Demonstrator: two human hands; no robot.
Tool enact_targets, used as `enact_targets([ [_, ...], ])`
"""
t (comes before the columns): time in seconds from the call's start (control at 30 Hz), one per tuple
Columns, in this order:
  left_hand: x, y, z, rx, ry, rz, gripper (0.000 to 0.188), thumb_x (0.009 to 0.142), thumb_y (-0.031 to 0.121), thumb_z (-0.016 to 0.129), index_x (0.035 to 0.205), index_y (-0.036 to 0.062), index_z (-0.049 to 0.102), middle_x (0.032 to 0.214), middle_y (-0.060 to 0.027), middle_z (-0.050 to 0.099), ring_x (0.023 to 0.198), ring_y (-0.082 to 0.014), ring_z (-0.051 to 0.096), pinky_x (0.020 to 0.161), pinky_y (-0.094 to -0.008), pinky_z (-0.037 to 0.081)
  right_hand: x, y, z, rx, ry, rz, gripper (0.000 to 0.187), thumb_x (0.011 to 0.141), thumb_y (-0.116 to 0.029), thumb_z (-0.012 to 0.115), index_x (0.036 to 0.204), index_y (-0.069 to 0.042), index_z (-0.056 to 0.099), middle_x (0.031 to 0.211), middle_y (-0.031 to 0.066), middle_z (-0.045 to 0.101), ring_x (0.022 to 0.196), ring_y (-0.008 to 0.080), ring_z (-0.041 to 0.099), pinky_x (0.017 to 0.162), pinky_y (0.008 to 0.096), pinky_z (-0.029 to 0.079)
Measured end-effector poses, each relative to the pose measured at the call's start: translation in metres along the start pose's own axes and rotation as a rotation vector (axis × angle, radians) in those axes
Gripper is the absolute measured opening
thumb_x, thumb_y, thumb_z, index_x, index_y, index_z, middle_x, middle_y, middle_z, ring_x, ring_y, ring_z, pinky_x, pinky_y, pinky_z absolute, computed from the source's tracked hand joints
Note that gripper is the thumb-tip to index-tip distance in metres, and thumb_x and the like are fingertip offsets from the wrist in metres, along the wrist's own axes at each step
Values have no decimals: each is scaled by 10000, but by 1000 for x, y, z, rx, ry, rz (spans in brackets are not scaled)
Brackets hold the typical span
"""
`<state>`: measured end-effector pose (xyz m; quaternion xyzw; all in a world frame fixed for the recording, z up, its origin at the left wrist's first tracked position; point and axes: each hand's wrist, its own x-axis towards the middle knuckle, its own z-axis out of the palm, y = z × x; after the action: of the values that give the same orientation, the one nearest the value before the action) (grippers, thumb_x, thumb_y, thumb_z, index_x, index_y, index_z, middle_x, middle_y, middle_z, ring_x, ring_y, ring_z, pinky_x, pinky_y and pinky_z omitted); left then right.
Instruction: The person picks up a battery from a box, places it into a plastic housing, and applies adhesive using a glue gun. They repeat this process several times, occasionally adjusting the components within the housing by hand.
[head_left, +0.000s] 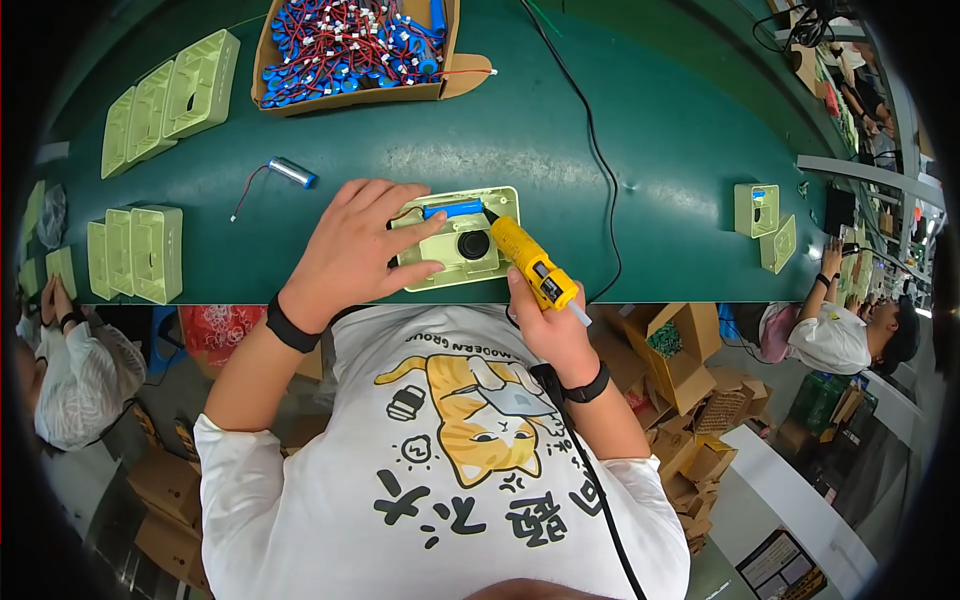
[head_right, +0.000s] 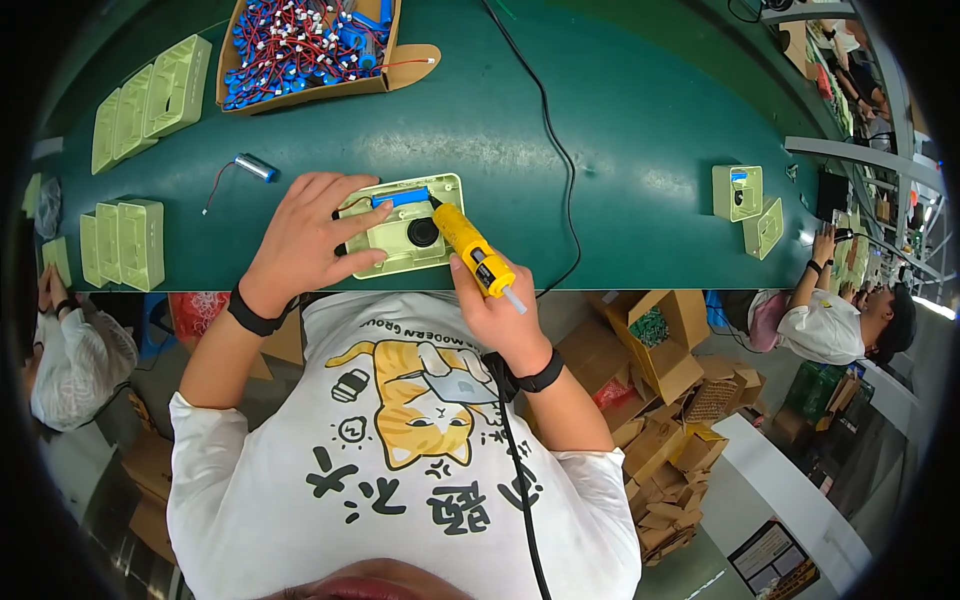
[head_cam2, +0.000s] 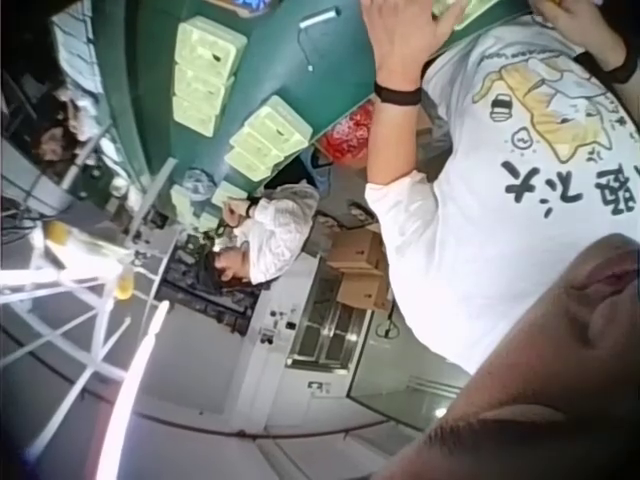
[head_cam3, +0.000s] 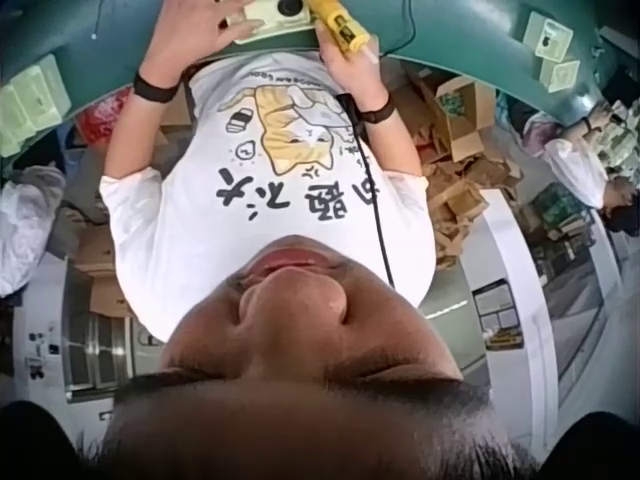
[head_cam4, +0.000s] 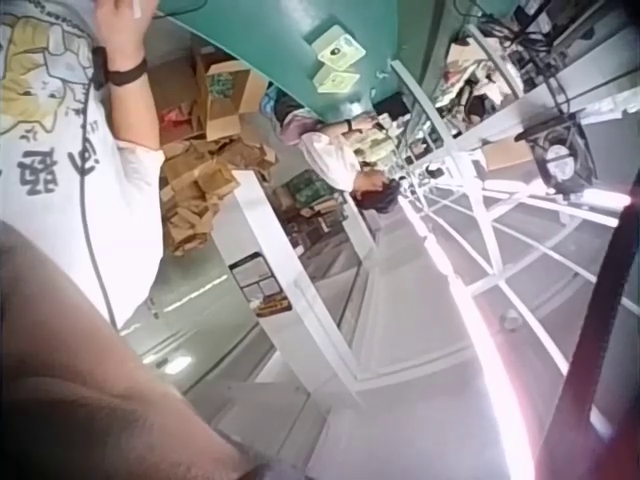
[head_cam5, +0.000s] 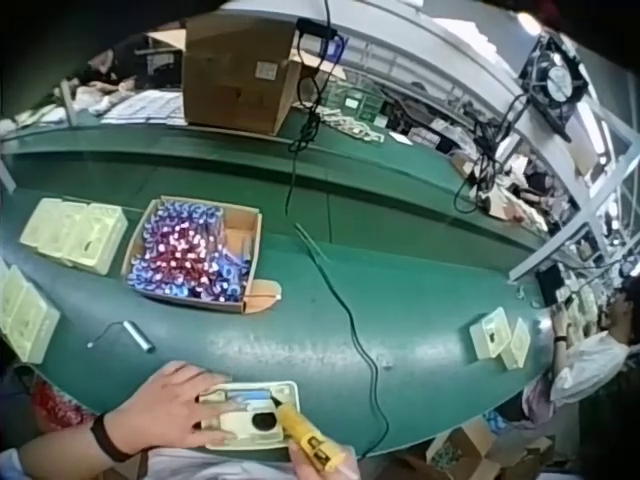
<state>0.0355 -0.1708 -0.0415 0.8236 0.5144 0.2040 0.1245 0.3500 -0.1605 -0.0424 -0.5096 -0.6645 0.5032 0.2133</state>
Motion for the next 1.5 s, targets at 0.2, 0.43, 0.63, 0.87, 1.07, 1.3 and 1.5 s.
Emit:
enact_targets([
  [0.2, -10, 21, 2, -58, -5, -85, 889, 761, 598, 957, 1509, 169, 744, 1544, -153, 632, 1212, -351, 644, 1038, -491, 514, 2, 10, -3, -31, -2, 20, 259, 1158, -201, 728, 1286, 19, 775, 887, 17, 793, 680, 89, 669, 592, 278, 526],
  [0.43, -22, 40, 16, -14, 29, -156, 945, 748, 588, 967, 1562, 183, 708, 1558, -142, 622, 1192, -356, 635, 1053, -498, 496, -2, -1, -14, 301, -61, 277, 336, 1176, -221, 705, 1429, 0, 714, 920, 14, 764, 719, 81, 674, 610, 255, 556],
  [0.63, -25, 39, 23, -21, 65, -169, 927, 739, 553, 982, 1550, 189, 721, 1563, -136, 623, 1209, -358, 623, 1091, -507, 470, -2, 6, -17, 215, -115, 288, 363, 1178, -241, 706, 1442, 7, 706, 926, 11, 753, 717, 66, 668, 604, 248, 555],
  [0.87, -28, 36, 29, -65, 101, -188, 806, 719, 505, 1006, 1423, 175, 796, 1611, -148, 614, 1224, -367, 627, 1109, -512, 480, 3, -13, -22, -23, -22, 135, 292, 1120, -166, 750, 1320, 46, 769, 888, 110, 817, 706, 232, 756, 667, 392, 581],
  [1.07, -32, 36, 37, -143, 156, -225, 771, 704, 463, 1029, 1373, 150, 809, 1632, -172, 607, 1240, -384, 647, 1081, -512, 520, -4, -33, -30, 162, -20, 194, 235, 1099, -125, 750, 1276, 28, 777, 882, 149, 787, 710, 292, 748, 660, 403, 565],
  [1.3, -22, 33, 47, -168, 184, -213, 785, 695, 427, 1049, 1369, 116, 791, 1645, -204, 604, 1297, -401, 665, 1088, -508, 530, 17, -39, -18, -85, -122, -43, 233, 1097, -161, 778, 1225, 34, 760, 996, 73, 803, 771, 111, 692, 663, 304, 540],
  [1.5, -26, 31, 52, -324, 340, -239, 752, 722, 363, 1058, 1338, 74, 738, 1596, -206, 650, 1288, -414, 689, 1088, -521, 538, 29, -52, -8, -216, -144, -143, 179, 1072, -120, 798, 1133, 43, 753, 889, 76, 735, 751, 132, 651, 669, 328, 517],
])
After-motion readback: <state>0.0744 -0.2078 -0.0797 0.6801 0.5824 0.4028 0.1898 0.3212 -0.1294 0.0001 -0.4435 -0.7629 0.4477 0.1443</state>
